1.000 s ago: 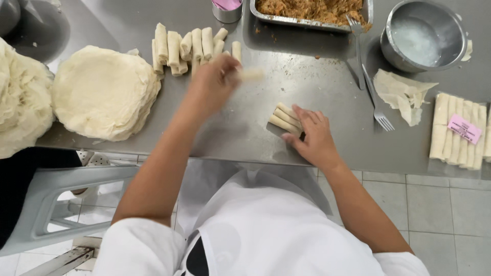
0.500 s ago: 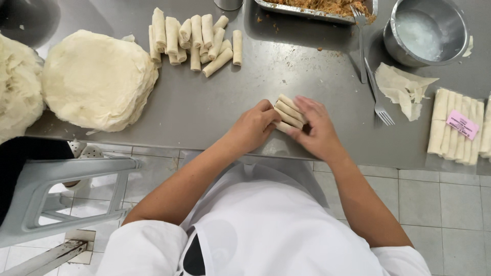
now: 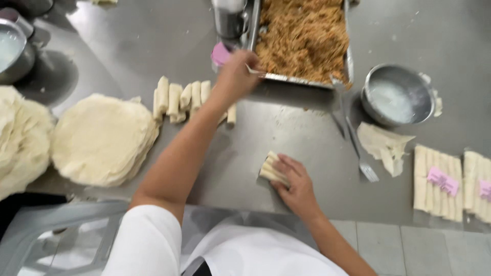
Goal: The person packages spring rolls by picking them up from a pile and placing them into small plastic bags, eventually sealing one bag with a label.
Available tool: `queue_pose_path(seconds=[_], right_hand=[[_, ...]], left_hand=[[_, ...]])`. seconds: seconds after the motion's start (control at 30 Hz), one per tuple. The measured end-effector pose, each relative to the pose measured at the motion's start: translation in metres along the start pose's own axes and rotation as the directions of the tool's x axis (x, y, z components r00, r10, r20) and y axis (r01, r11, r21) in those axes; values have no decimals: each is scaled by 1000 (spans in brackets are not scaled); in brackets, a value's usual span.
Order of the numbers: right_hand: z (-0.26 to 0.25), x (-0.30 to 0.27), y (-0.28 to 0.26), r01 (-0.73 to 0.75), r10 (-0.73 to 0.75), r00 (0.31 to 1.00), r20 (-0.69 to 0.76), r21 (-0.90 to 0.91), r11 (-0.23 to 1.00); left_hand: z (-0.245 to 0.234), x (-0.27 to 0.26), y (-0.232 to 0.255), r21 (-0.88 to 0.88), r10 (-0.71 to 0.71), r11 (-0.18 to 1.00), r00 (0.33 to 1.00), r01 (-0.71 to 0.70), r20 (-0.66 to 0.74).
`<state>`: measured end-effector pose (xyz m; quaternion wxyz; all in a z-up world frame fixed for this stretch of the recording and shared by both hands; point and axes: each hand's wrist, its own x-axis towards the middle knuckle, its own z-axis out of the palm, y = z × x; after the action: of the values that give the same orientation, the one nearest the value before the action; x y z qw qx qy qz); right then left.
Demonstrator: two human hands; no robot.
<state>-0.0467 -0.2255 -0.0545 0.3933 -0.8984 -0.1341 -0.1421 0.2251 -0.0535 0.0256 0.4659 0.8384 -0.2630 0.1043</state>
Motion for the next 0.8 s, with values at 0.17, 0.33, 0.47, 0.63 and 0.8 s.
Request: queue_pose_path(seconds=[0.17,0.33,0.47,0.63,0.8], right_hand=[[0,4,2,34,-34,999,-36,-9,999],[-4,10,-5,12,-13,1000,-16,-11,1000],[-6,11,-6,-22,22,1000,17,14,1000],[-7,11,-8,-12,12,1000,1,22,1000],[-5,8,-8,-30,30,1000,-7,35,999]], left_hand=[[-29,156,-66,30,-86,992,842,120,-532],[-42,210,-90,-66,-271,954,741,294,-614],[-44,216,-115,-76,-274,954,738,291,-617],[-59,186,-82,-434,-544,820,744,374,-387],[-75,163,-66,-636,-589,704,761,317,-272]])
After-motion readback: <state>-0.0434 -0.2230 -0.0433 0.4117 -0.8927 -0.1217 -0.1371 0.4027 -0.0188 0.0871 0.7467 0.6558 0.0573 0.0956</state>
